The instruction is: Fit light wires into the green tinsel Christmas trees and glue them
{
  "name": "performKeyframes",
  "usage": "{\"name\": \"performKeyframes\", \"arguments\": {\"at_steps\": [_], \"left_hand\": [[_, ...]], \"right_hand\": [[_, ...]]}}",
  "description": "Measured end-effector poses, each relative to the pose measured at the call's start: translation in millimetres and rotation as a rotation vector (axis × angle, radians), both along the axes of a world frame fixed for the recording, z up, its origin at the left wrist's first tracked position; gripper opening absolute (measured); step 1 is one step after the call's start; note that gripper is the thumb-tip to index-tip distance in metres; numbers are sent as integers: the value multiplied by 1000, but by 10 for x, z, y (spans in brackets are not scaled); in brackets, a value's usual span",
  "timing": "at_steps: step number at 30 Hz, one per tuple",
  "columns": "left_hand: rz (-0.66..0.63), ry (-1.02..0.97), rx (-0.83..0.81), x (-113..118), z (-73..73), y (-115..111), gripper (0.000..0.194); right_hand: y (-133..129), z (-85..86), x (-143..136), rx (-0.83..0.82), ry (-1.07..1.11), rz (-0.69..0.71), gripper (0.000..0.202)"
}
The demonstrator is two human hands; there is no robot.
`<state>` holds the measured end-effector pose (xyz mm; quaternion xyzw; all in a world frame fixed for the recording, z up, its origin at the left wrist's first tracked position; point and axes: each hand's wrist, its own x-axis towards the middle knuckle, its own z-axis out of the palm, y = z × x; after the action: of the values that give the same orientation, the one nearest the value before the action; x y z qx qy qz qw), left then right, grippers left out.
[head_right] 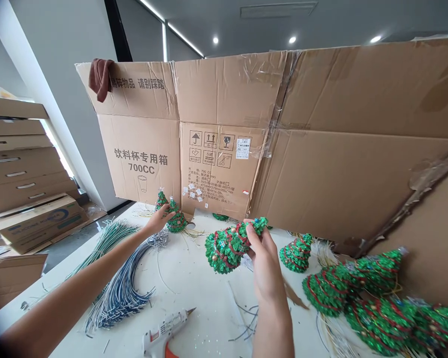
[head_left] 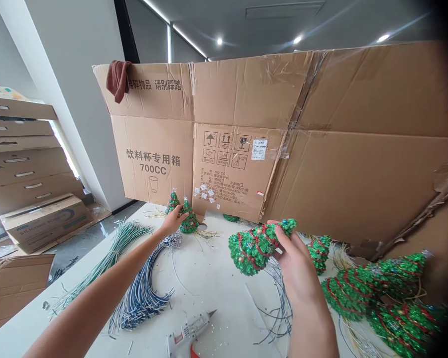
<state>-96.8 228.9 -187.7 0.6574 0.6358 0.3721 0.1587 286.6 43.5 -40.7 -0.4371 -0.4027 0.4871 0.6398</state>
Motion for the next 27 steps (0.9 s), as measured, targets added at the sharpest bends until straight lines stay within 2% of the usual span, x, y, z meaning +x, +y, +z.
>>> {"name": "performKeyframes", "arguments": {"at_steps": [8,19,23,27], "left_hand": [[12,5,16,-24,10,-101,41],[61,-187,27,74,-54,-158,44],[152,-252,71,154,-36,-306,57],[283,-319,131,246,84,-529,54]], "right_hand": [[-41,53,-68,-2,41,73,50],[-69,82,-97,18,31,80,45],[-57,62,-103,37,-89,65,46],[8,-31,-69,97,-408,81,37]]}}
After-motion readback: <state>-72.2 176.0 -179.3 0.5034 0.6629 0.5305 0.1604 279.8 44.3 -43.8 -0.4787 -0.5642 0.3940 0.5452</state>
